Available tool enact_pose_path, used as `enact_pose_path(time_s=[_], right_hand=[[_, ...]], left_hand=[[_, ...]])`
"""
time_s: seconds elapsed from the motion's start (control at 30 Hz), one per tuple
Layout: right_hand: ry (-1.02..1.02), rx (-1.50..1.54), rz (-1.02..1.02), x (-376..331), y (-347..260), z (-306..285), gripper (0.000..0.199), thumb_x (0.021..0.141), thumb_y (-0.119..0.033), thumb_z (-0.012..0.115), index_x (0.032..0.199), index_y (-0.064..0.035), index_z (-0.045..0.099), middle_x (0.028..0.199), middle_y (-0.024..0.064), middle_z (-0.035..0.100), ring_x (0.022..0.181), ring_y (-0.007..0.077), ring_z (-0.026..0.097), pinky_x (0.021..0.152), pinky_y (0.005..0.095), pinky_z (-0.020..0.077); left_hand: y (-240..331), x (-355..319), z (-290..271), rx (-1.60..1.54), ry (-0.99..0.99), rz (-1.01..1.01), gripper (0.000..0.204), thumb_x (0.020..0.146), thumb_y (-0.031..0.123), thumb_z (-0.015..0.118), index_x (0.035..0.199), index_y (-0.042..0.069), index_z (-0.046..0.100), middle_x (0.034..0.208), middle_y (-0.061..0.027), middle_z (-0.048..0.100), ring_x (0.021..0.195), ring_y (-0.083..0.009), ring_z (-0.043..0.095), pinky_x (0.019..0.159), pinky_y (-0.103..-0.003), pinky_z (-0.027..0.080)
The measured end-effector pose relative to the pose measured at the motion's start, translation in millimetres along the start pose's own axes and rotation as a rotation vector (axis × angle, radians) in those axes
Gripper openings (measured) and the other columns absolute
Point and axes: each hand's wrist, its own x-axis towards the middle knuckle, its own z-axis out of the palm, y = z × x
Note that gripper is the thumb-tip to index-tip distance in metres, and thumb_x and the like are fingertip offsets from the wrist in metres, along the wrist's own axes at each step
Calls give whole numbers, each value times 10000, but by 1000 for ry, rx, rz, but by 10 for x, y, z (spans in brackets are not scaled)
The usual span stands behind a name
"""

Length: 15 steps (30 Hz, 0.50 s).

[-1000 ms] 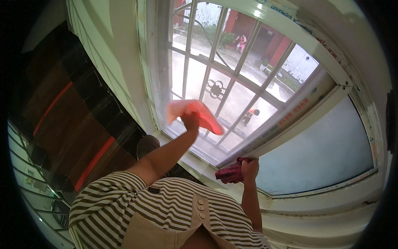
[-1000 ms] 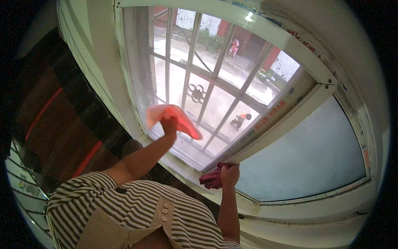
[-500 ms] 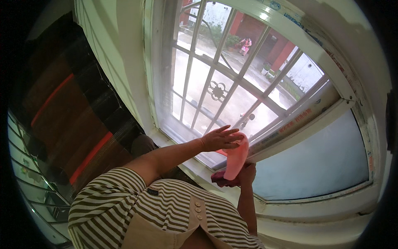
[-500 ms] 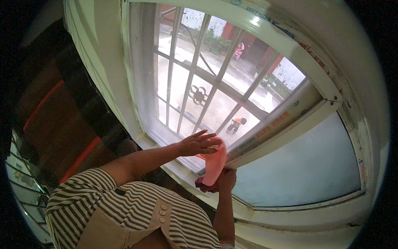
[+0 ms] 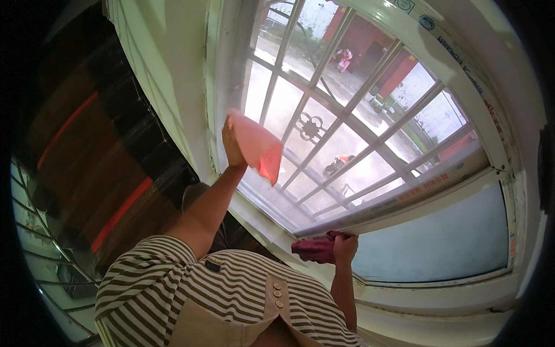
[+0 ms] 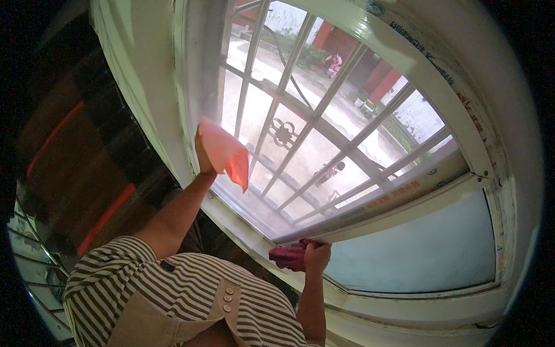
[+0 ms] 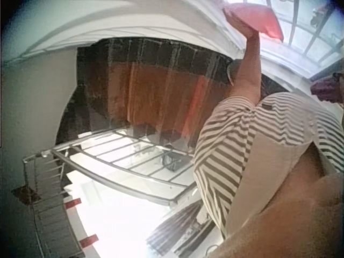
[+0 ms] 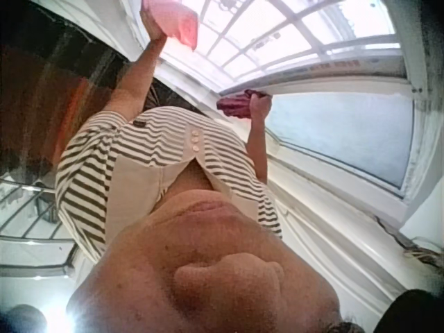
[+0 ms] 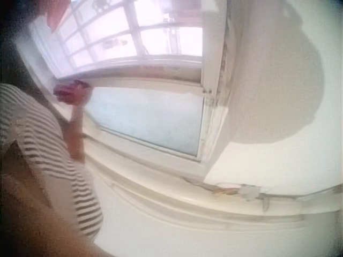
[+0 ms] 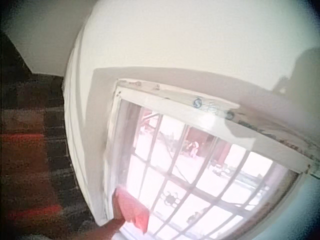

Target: The person wipes the window frame and glass panes using two cloths, one pink and one maroon. They clean the upper frame, side edges, and glass surfaces in a repetitive wiping motion.

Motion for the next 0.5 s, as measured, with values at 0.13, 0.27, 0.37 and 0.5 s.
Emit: enact_pose_path(time_s=[0.13, 0.27, 0.37, 0.5], right_hand=[[-5, -11, -18, -12, -34, -27, 416, 716, -109, 621, 1093, 36, 521, 1008, 261, 644, 945, 448, 614, 842, 499, 487], [-8, 0, -20, -23, -67, -38, 419, 717, -121, 621, 1094, 34, 521, 1007, 259, 643, 951, 451, 609, 838, 506, 485], [-11, -29, -40, -28, -68, -41, 418, 723, -134, 618, 1096, 29, 520, 1004, 251, 646, 946, 449, 611, 837, 511, 485], [3, -54, -36, -22, -46, -38, 411, 736, -141, 606, 1103, 21, 512, 993, 238, 657, 936, 438, 622, 843, 507, 490]], left_hand=[[-523, -629, 164, 170, 241, -361, 239, 899, 201, 549, 1055, 19, 544, 997, -173, 595, 1002, -346, 572, 837, -458, 467], [-755, -1076, 416, -186, 104, -546, 236, 863, 247, 581, 951, 31, 621, 897, -174, 659, 879, -315, 640, 751, -425, 498], [-413, -1396, 577, -34, -438, -1036, 116, 872, 198, 548, 889, 84, 560, 711, -102, 558, 629, -215, 547, 529, -374, 416], [458, -1680, 855, -339, -654, -1365, 98, 842, 121, 552, 750, 108, 519, 567, -59, 478, 473, -159, 493, 423, -347, 401]])
